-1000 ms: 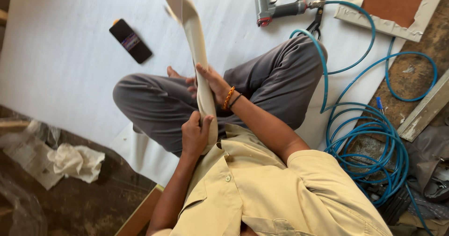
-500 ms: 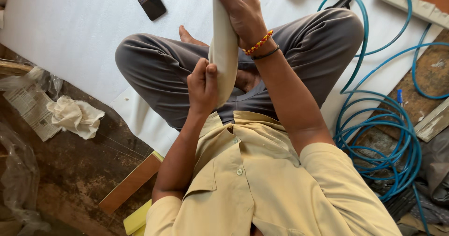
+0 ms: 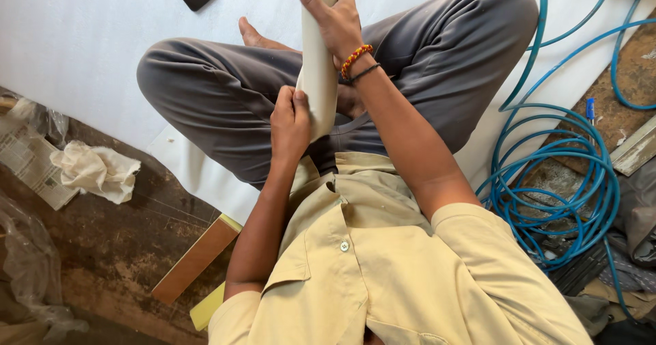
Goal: The person sits on the floor and uses a power sander to smooth the edge of a long wooden strip, then folds white fabric over the strip and presses it into place. They use a pneumatic nail gun to fasten the fabric along the strip and smooth the fabric with their hands.
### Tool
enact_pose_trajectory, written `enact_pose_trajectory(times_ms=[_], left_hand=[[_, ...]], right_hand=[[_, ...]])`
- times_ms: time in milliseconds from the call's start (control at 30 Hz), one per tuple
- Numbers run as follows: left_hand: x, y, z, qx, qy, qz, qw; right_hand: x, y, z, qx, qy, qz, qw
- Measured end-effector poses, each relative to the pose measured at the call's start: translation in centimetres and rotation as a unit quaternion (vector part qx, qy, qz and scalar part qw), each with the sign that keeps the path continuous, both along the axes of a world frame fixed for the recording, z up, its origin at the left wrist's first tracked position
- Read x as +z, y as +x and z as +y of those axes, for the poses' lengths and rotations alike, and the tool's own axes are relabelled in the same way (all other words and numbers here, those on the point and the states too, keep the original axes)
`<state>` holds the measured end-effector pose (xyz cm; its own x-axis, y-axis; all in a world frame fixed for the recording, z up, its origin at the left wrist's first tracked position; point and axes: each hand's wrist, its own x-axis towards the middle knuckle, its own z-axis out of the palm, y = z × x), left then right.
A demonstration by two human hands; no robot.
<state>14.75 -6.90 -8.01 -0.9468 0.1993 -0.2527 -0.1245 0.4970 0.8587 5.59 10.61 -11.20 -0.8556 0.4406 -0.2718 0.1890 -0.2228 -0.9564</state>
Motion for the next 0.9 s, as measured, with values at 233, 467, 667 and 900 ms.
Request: enact_pose_trajectory(times_ms=[233, 467, 667, 900], left_hand=[[-2.8, -2.9, 1.4, 0.027, 0.029, -0.073, 0.997], [-5.7, -1.4, 0.0, 0.057, 0.346, -0.217, 0.911], [-5.5, -2.0, -2.6, 0.057, 0.405, -0.247, 0.879], [-3.6, -2.5, -1.1, 0.122, 0.377, -0.293, 0.870]], right_hand=[[-3.8, -1.3, 1.8, 0.035, -0.121, 0.016, 0.992], [-8.8, -1.7, 0.8, 0.050, -0.447, -0.017, 0.893], [-11.0, -0.9, -2.1, 0.023, -0.471, -0.056, 0.880], [-8.3, -1.9, -2.5, 0.042, -0.437, -0.044, 0.897]])
